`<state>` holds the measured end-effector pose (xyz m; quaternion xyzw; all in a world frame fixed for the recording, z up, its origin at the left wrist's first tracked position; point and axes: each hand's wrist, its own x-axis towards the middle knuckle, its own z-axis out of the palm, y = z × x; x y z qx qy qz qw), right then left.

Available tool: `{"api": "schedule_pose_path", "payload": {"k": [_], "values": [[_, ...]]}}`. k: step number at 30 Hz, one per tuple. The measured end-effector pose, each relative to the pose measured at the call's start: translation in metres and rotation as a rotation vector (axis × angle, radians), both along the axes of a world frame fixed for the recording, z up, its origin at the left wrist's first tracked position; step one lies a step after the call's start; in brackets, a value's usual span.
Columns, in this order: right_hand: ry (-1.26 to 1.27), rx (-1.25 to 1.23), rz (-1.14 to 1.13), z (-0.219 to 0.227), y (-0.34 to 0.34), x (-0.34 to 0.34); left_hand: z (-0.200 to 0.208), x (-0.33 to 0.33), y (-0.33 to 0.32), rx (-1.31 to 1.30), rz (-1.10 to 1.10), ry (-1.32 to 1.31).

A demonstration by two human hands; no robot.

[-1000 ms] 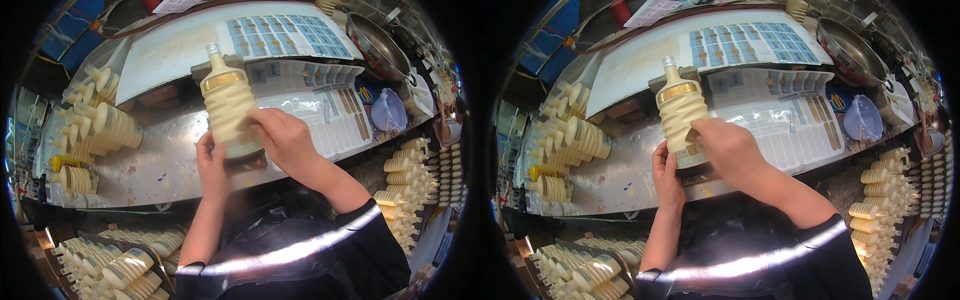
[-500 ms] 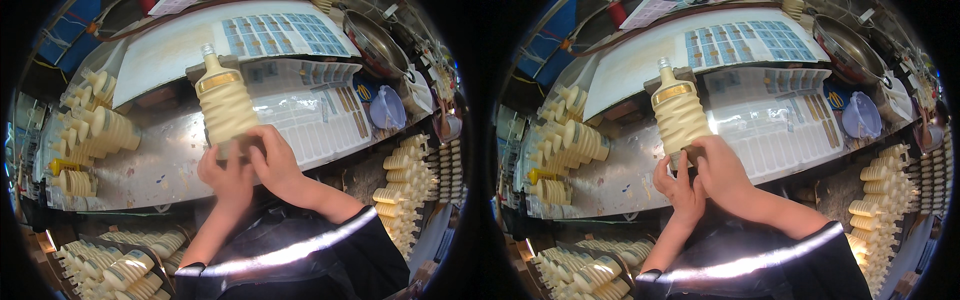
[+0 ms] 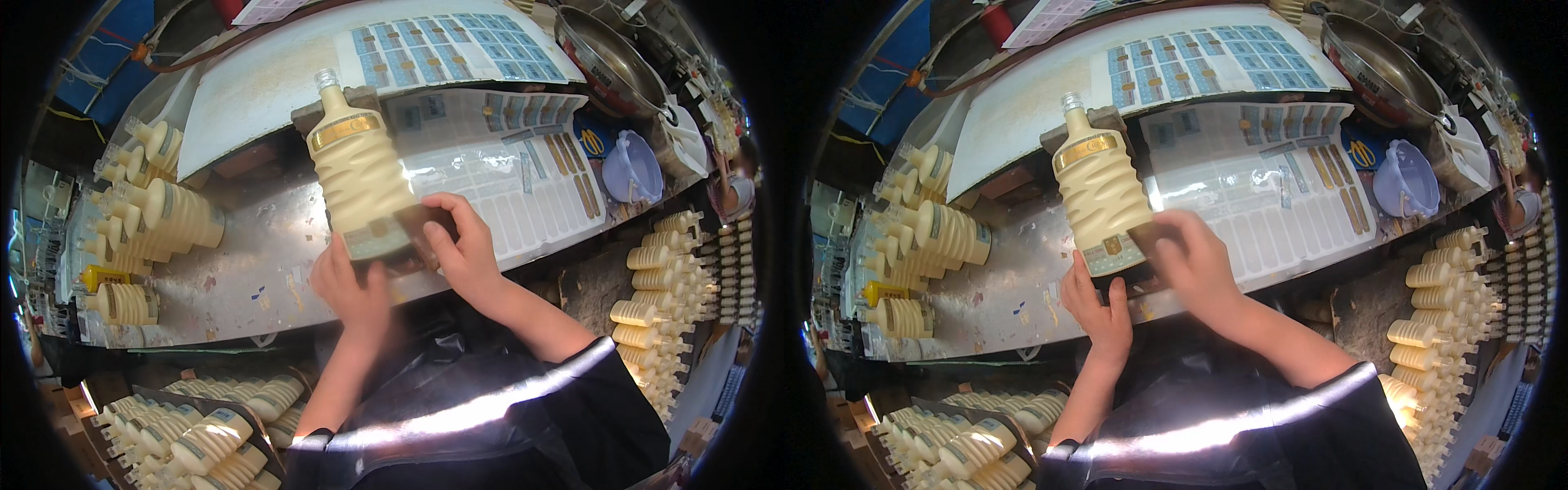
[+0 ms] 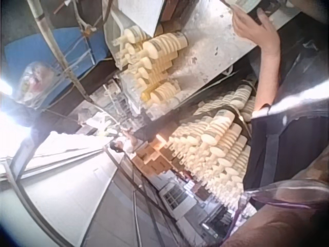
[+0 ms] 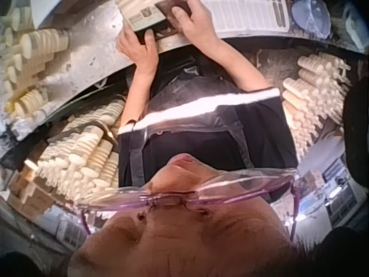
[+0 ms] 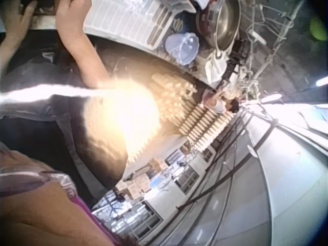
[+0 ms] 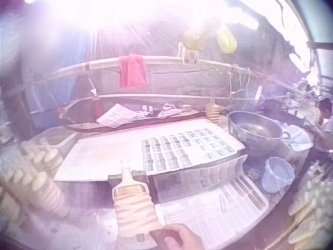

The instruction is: The person applies adhesive labels to the sides of ribbed plastic bottles. They peel each label from a sheet, wrap it around a bottle, smooth it into place, and set the labeled bottle aside. The process repeats with multiple bottles on a metal workbench.

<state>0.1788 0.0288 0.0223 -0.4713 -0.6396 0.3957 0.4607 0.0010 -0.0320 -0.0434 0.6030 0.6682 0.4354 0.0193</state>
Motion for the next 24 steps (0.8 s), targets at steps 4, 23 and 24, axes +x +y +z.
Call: {"api": "schedule_pose_path", "payload": {"k": [4, 23, 24], "values": [[-0.128, 0.139, -0.135, -0.011, 0.012, 0.005, 0.002, -0.008, 0.009, 0.063, -0.018, -0.148], [-0.548, 0.861, 0.225, 0.068, 0.0, -0.015, 0.04, -0.004, 0.022, 0.252, -0.066, -0.034], [-0.538, 0.886, 0.242, 0.064, -0.001, -0.019, 0.041, -0.004, 0.022, 0.245, -0.068, -0.03]]}}
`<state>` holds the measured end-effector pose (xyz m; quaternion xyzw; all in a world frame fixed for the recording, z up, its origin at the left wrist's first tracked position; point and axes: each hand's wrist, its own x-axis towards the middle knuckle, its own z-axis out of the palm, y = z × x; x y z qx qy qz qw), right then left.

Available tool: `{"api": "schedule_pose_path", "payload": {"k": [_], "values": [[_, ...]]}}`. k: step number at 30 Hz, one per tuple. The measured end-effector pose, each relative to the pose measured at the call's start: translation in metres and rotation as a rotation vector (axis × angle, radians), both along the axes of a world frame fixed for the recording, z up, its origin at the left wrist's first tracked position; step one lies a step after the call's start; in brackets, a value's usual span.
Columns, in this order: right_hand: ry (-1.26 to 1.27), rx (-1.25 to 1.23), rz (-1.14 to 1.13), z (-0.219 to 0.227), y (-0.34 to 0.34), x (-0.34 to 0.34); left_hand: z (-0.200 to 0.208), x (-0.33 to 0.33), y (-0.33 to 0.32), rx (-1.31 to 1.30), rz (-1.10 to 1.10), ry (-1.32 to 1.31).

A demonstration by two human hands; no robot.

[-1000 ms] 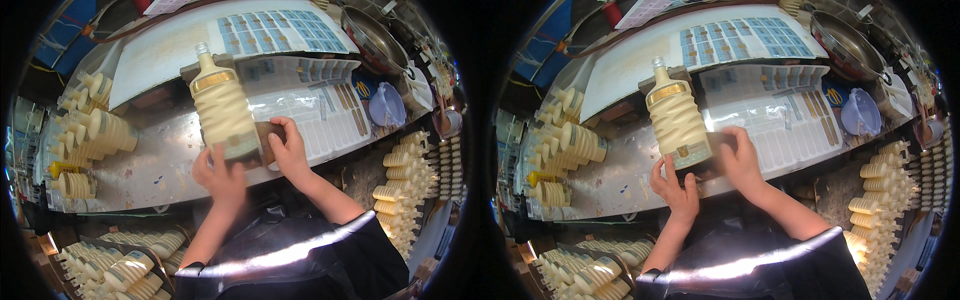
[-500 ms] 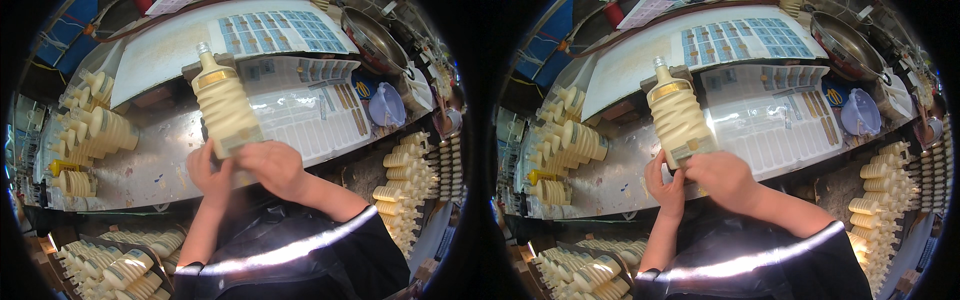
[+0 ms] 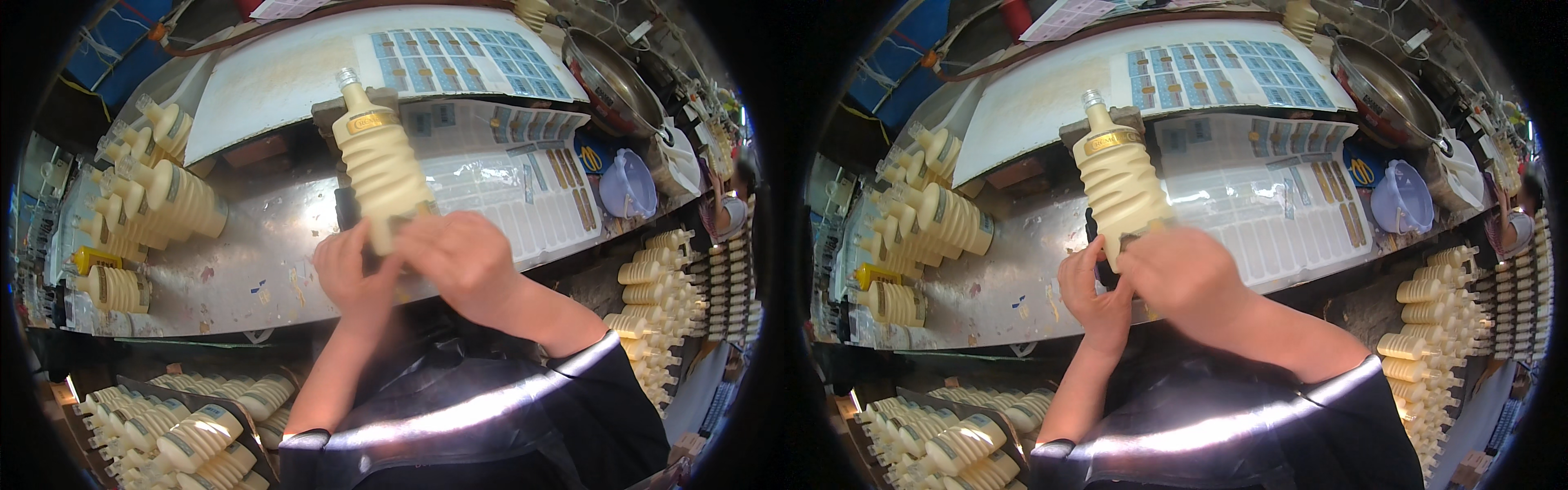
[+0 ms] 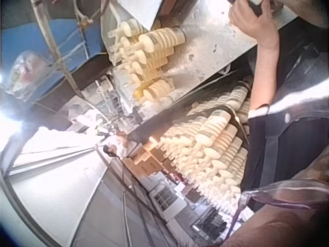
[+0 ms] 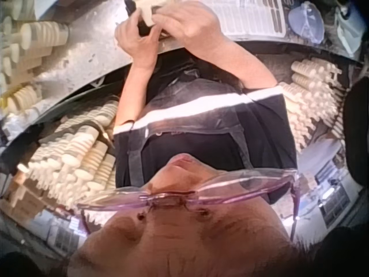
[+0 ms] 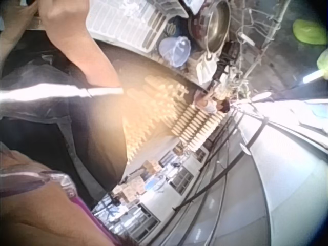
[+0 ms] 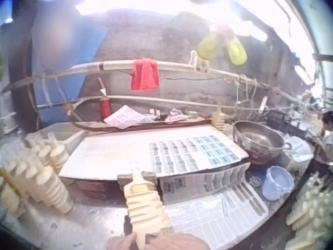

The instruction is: The person applies adhesive labels to the sides of ribbed plastic bottles. They peel each label from a sheet, wrap it around a bottle, smooth it into place, and set the labeled bottle aside. The process repeats with multiple bottles on a metal workbench.

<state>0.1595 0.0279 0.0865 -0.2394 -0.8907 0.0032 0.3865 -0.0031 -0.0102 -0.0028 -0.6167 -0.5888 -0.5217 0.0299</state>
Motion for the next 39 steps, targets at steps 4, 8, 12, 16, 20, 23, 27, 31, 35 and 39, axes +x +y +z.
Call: {"api": "schedule_pose_path", "payload": {"k": [4, 8, 12, 16, 20, 23, 27, 31, 35, 39], "values": [[-0.018, -0.011, 0.046, 0.001, -0.014, -0.012, -0.003, -0.003, 0.001, 0.032, -0.01, 0.001], [-0.072, -0.035, -0.021, 0.005, -0.016, -0.012, -0.003, -0.001, 0.002, 0.042, -0.001, 0.009], [-0.066, -0.162, -0.031, 0.001, -0.02, -0.015, -0.003, -0.003, 0.001, 0.021, -0.006, 0.012], [0.058, -0.31, -0.311, -0.001, 0.002, 0.003, -0.006, -0.004, -0.003, -0.057, -0.038, -0.099], [0.2, -0.784, -0.425, -0.006, -0.002, 0.001, -0.005, -0.003, -0.002, -0.068, -0.043, -0.11], [0.065, -0.723, -0.4, -0.01, -0.008, -0.003, -0.006, -0.005, -0.002, -0.088, -0.046, -0.122], [0.106, -0.855, -0.463, -0.018, 0.007, 0.011, -0.014, -0.017, -0.007, -0.181, -0.08, -0.212], [0.202, -0.829, -0.364, -0.016, -0.007, 0.0, -0.006, -0.012, 0.003, -0.402, -0.061, -0.349], [0.127, -0.768, -0.365, -0.025, -0.007, 0.001, 0.005, 0.0, 0.014, -0.505, 0.003, -0.413], [0.249, -0.918, -0.447, -0.051, 0.004, 0.027, -0.014, 0.0, 0.011, -0.45, -0.063, -0.486]]}}
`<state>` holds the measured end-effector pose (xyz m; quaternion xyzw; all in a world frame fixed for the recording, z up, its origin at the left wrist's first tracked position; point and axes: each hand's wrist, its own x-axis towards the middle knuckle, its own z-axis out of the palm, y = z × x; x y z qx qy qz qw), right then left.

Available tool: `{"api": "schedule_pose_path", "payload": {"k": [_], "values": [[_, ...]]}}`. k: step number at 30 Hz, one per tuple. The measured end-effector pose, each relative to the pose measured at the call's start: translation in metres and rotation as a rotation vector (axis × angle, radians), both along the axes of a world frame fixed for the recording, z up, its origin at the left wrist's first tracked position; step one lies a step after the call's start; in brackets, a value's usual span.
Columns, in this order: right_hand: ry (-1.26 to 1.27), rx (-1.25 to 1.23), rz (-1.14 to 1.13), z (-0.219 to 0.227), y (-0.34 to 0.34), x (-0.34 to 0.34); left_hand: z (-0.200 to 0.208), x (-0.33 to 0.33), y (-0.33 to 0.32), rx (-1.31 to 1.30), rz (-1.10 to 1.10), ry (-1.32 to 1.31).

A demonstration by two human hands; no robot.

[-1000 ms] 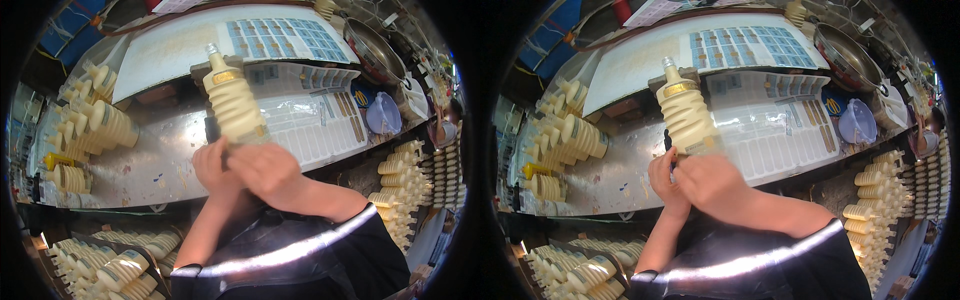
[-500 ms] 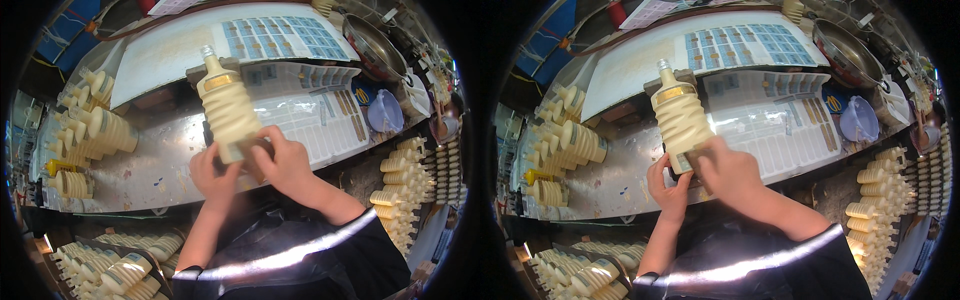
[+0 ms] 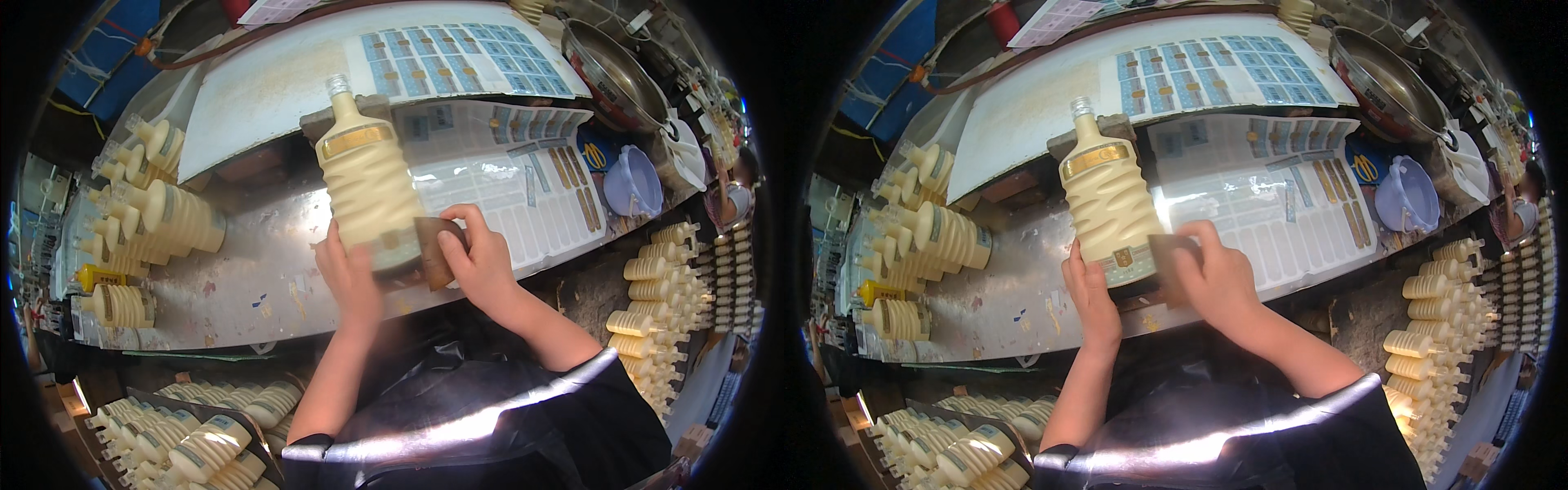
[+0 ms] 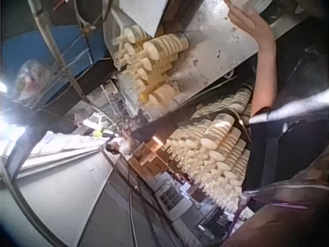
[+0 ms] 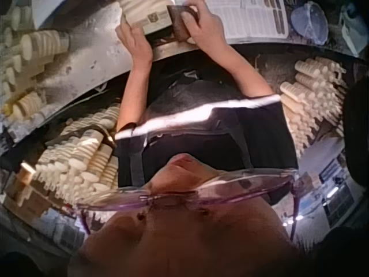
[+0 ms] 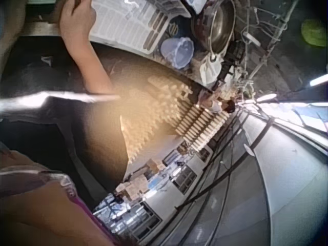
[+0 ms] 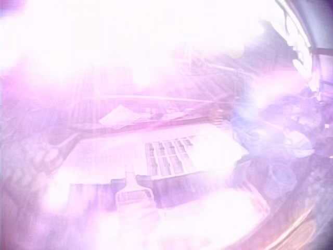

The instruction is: The person applies adhesive labels to the sides of ribbed plastic bottles. They peel each label from a sheet, wrap it around a bottle, smooth it into place, and set the labeled bottle aside. The process repeats with multiple bottles on a metal workbench.

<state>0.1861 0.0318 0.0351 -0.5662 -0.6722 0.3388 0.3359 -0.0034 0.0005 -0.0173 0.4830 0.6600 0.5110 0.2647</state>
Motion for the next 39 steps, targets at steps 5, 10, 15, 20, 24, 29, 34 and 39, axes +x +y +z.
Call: {"api": "schedule_pose_path", "payload": {"k": [5, 10, 15, 20, 24, 29, 34, 39], "values": [[-0.064, -0.034, -0.029, -0.01, 0.004, 0.011, -0.01, -0.003, 0.001, 0.095, -0.008, -0.118], [0.006, 0.066, 0.036, 0.033, -0.013, -0.012, 0.008, 0.0, 0.006, 0.042, 0.036, -0.131], [-0.057, 0.181, 0.038, 0.01, -0.01, -0.014, 0.006, -0.005, 0.006, -0.003, 0.01, 0.1], [-0.08, 0.08, -0.043, -0.017, -0.003, 0.009, -0.002, -0.003, 0.005, 0.041, -0.016, 0.016], [-0.061, 0.087, -0.039, -0.012, -0.001, 0.01, -0.008, -0.008, 0.005, 0.046, -0.034, -0.06], [0.001, 0.189, 0.066, 0.024, -0.019, -0.019, 0.014, -0.004, 0.002, -0.012, -0.049, -0.095], [-0.08, 0.204, 0.024, -0.003, -0.006, -0.009, 0.001, -0.008, -0.002, -0.036, -0.027, 0.011], [0.088, 0.087, -0.067, -0.032, 0.002, 0.008, -0.009, -0.015, -0.001, 0.013, -0.105, -0.104]]}}
